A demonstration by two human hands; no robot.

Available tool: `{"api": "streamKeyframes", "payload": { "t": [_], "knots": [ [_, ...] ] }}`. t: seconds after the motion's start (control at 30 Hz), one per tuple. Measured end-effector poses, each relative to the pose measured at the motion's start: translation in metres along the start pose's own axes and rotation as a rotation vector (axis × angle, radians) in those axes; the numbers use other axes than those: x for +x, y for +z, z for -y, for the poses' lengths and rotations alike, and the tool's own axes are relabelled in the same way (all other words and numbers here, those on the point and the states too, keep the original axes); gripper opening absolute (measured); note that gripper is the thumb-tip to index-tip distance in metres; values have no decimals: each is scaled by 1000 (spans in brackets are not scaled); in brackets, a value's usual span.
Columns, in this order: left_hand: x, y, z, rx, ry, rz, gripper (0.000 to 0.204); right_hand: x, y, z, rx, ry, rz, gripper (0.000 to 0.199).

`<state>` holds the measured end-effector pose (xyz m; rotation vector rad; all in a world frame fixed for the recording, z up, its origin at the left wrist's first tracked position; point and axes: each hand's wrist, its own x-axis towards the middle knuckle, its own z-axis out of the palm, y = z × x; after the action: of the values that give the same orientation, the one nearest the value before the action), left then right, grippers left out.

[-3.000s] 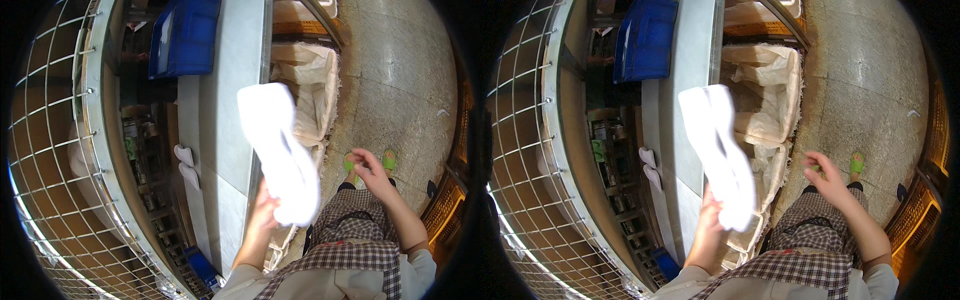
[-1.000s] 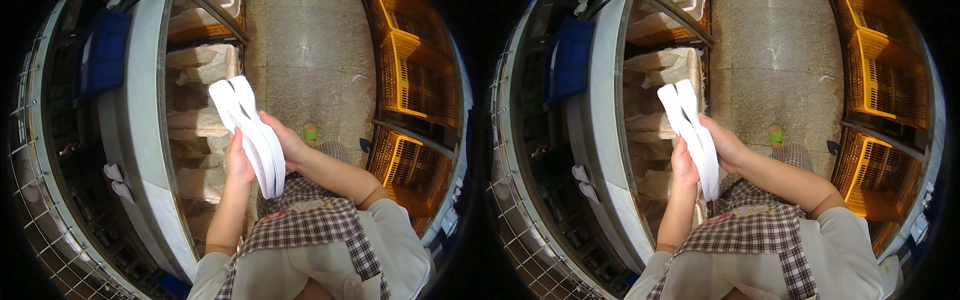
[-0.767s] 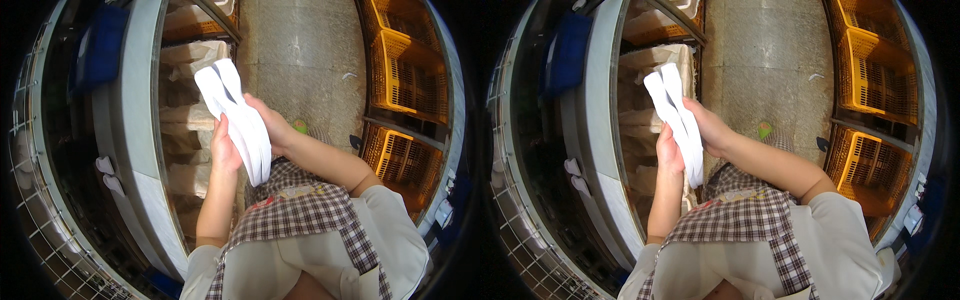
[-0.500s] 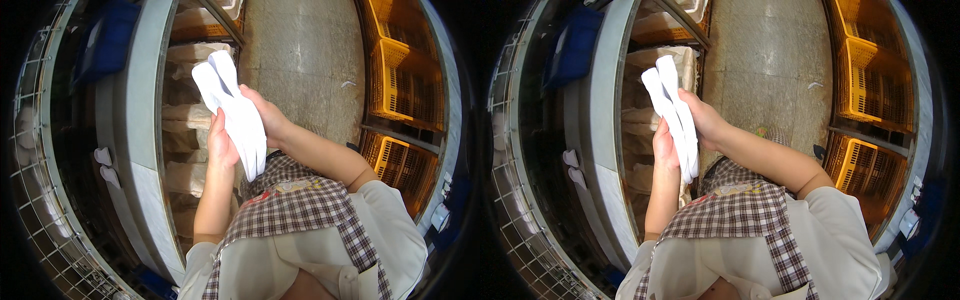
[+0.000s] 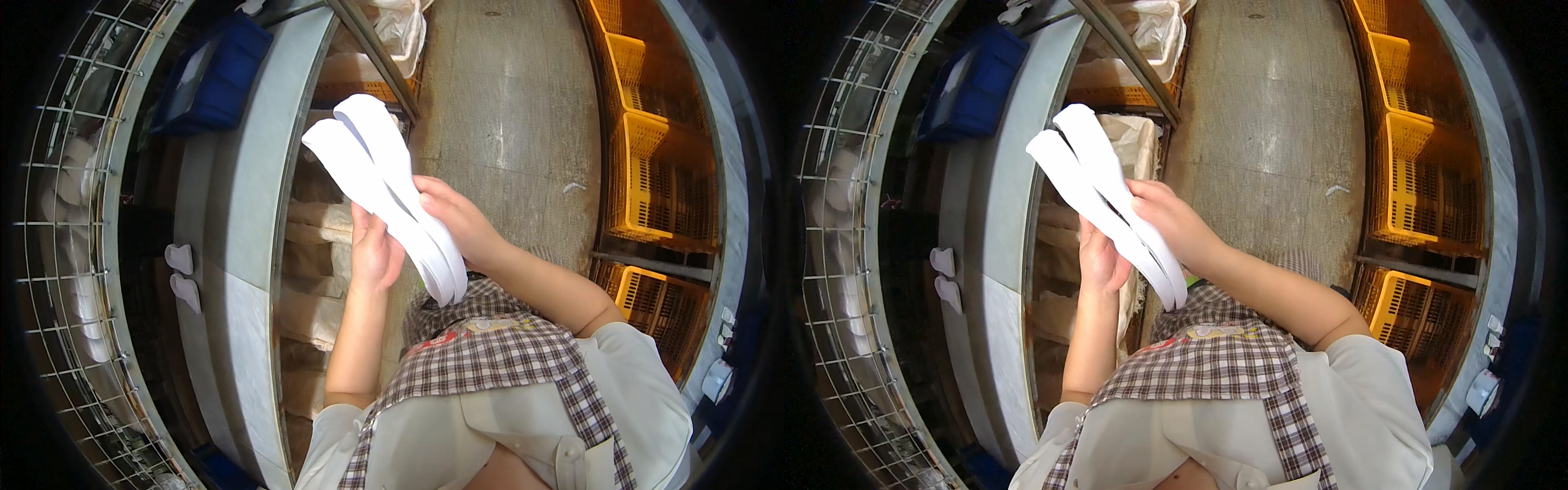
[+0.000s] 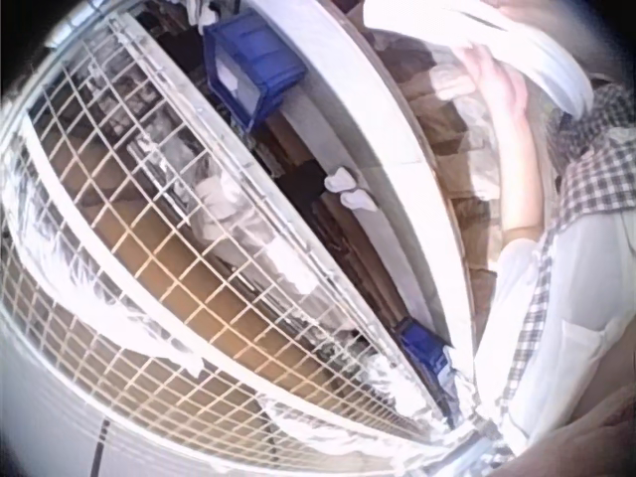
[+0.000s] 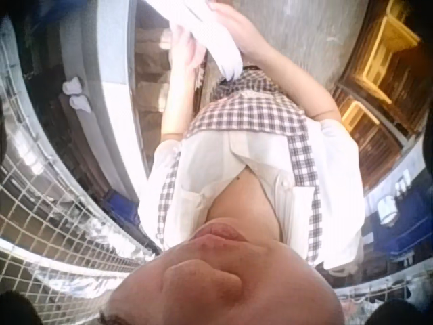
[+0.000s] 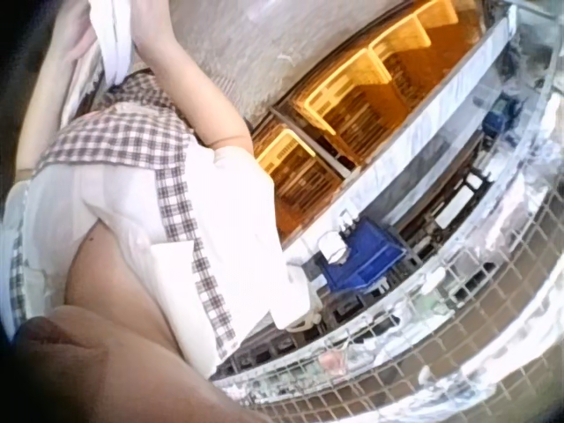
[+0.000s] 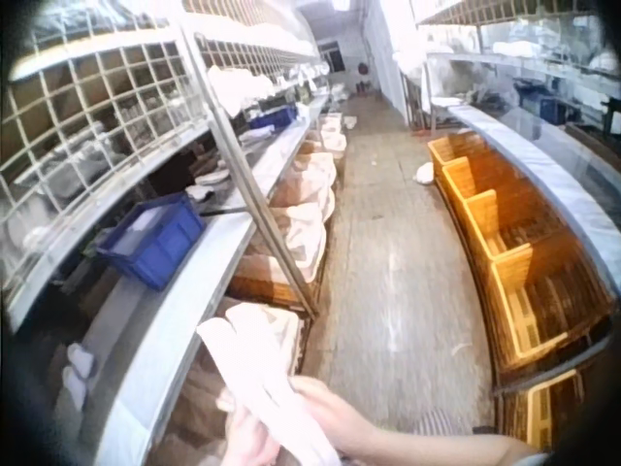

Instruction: The person repeatedly picks up white slipper-style footwear from a metal shelf, turns them over to view the soles and uppers, and places them back. The person handles multiple pairs one at a time, rotating each slipper to show different sides before returning it to the shelf.

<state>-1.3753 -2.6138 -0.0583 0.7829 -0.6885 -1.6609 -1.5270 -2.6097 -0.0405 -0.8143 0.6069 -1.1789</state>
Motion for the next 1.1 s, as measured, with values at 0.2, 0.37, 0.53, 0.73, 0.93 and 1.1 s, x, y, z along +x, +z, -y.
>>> {"api": "streamKeyframes", "payload": {
  "t": [0.2,0.37,0.53,0.73,0.93,1.1],
  "knots": [
    [5,-7,-2,51,51,104,56,-6,-10,-5,-181,-65,24,42],
    [8,-13,-5,54,106,148,59,-5,-11,-5,-230,-84,47,41],
    [8,-14,-7,135,179,114,57,-8,-11,-1,-238,-61,89,53],
    [10,-25,-14,217,219,111,63,-5,-19,8,-554,-156,245,74],
    [11,-23,-30,318,100,111,78,-6,-27,11,-418,7,312,77],
    [16,-1,-18,377,345,-348,58,7,-33,13,-847,-446,266,72]
  ]
}}
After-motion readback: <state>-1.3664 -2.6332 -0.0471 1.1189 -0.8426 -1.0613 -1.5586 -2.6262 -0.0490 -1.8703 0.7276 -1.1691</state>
